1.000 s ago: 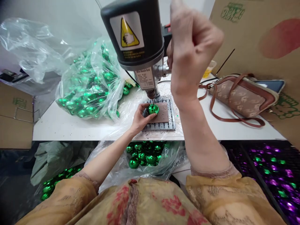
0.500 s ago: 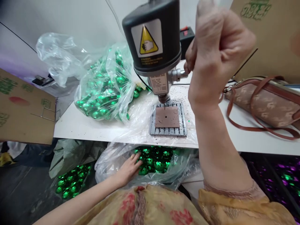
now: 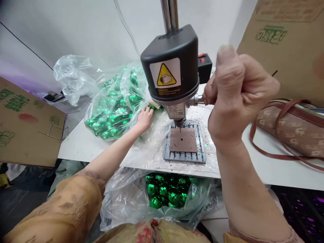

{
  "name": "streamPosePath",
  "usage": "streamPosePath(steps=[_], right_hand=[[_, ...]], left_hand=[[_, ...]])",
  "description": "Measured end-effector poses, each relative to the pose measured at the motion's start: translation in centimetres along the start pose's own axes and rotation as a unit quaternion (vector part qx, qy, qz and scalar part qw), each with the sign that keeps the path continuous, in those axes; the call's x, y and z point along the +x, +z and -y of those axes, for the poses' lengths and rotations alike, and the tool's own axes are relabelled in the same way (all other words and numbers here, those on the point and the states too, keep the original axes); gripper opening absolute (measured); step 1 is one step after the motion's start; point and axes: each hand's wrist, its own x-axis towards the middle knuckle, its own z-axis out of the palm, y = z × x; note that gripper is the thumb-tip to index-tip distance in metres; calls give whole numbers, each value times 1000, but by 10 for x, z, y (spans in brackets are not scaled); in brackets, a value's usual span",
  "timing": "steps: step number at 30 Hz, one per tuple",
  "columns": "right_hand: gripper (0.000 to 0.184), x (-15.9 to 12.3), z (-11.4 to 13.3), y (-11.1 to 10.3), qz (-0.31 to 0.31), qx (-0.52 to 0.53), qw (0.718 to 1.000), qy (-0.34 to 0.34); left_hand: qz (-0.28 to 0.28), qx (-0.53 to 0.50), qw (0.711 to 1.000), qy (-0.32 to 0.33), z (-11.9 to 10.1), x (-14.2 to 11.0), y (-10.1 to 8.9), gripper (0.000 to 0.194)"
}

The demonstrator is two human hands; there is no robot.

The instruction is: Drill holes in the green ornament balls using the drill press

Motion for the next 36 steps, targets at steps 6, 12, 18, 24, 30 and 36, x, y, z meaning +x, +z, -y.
streamPosePath(steps=[6, 12, 18, 24, 30, 36], right_hand=[[60, -2, 5, -1, -5, -35, 999, 24], [47, -5, 9, -3, -6, -21, 999, 48], [47, -5, 10, -4, 15, -9, 998, 55], [49, -6, 9, -5, 17, -15, 998, 60], [50, -7, 13, -5, 23, -25, 997, 72], [53, -7, 12, -4, 17, -23, 997, 66]], left_hand=[[22, 31, 998, -42, 0, 28, 24, 39], [6, 29, 999, -42, 19, 21, 25, 39], [0, 18, 999, -29, 27, 15, 21, 29], [12, 1, 998, -56, 35, 18, 11, 35], [3, -87, 996, 0, 31, 4, -2, 49], [49, -690, 720, -60, -2, -42, -10, 51]])
